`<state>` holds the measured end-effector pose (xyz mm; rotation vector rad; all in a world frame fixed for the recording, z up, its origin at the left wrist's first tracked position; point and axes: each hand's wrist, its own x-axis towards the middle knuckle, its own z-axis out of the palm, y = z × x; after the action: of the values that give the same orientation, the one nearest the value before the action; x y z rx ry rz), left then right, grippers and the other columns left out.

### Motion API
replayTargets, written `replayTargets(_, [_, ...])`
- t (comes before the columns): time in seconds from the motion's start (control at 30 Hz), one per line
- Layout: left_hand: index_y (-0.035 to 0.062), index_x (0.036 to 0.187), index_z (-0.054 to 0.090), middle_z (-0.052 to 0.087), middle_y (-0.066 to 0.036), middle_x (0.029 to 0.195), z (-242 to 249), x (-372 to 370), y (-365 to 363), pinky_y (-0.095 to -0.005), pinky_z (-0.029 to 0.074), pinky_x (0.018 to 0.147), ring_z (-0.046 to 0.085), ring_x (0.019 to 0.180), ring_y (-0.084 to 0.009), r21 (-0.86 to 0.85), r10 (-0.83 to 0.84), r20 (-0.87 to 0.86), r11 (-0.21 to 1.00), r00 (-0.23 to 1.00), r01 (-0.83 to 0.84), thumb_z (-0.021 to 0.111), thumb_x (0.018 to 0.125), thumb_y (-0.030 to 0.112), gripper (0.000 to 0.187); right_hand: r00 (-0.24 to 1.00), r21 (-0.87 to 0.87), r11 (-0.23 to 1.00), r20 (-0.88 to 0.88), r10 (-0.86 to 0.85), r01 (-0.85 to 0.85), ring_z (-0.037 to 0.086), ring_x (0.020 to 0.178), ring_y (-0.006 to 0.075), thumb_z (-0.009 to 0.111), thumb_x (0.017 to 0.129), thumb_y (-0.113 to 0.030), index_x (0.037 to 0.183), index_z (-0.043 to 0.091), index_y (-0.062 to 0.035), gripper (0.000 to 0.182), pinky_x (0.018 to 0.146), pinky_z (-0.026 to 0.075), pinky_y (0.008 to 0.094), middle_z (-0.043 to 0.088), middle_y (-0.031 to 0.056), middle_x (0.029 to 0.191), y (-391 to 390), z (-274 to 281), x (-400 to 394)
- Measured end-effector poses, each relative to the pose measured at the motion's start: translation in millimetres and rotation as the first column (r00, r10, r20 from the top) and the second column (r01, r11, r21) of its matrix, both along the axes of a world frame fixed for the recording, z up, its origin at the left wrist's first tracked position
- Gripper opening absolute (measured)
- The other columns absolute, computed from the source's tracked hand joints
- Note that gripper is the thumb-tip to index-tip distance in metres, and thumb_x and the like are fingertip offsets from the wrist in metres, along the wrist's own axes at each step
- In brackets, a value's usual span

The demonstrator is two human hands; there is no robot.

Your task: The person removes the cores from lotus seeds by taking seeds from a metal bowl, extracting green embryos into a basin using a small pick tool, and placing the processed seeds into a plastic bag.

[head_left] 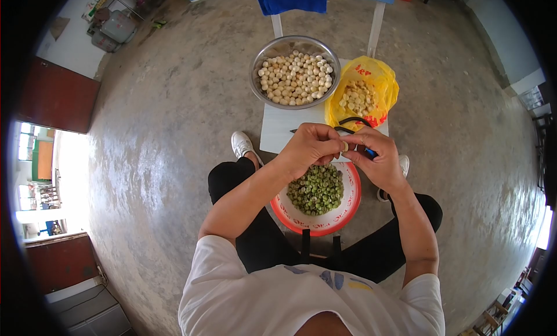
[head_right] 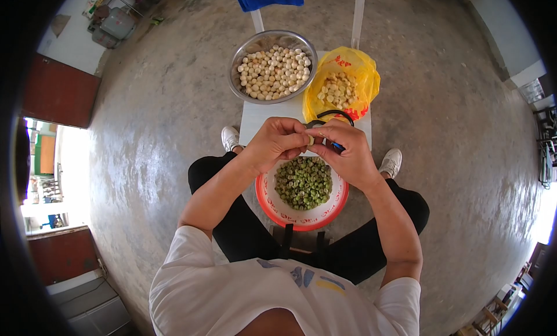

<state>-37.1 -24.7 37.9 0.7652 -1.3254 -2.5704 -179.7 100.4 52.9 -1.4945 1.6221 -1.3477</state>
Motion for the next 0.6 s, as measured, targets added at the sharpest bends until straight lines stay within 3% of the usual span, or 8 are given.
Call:
replayTargets(0.2, [-0.0020,0.074,0.063,0.058,-0.004,0.060,3,1,1,-0.0182,0.033,0.041,0.048,0.046,-0.0059,-0.112,-0.032,0.082,0.993,0.996,0.041,0.064,0.079,0.002,0.006,0.988,-0.062,0.997,-0.151,0.034,-0.043,0.058,0.070,0.0198,0.072,0.070,0.004,0.098,0.066,-0.0019,0.030,0.062,0.047,0.0273,0.060,0.0083,0.082,0,-5,-2])
replayTargets(0.4, [-0.0050,0.075,0.065,0.058,-0.004,0.059,2,1,4,-0.0187,0.034,0.041,0.048,0.046,-0.0049,-0.292,0.014,0.069,0.956,0.997,0.007,0.064,0.078,0.001,0.007,0.994,-0.027,0.999,-0.110,0.020,-0.023,0.059,0.073,0.0205,0.072,0.070,0.004,0.098,0.065,-0.0017,0.030,0.065,0.048,0.0272,0.061,0.0086,0.082,0,-2,0])
replayTargets(0.5, [-0.0056,0.076,0.065,0.058,-0.004,0.059,0,1,4,-0.0189,0.034,0.041,0.048,0.046,-0.0049,-0.313,0.025,0.064,0.950,0.998,-0.004,0.064,0.079,0.001,0.007,0.996,0.007,1.000,-0.093,0.002,-0.001,0.059,0.071,0.0173,0.071,0.070,0.004,0.098,0.066,-0.0024,0.029,0.063,0.047,0.0260,0.062,0.0078,0.083,1,-5,-1])
replayTargets(0.6, [-0.0058,0.080,0.065,0.059,-0.005,0.062,1,3,2,-0.0188,0.034,0.041,0.048,0.047,-0.0053,-0.258,0.034,0.056,0.966,0.998,-0.018,0.062,0.080,0.001,0.008,1.000,0.076,0.997,0.008,-0.008,0.008,0.054,0.066,0.0090,0.070,0.073,0.004,0.097,0.065,-0.0029,0.025,0.059,0.043,0.0219,0.061,0.0025,0.083,1,0,-3])
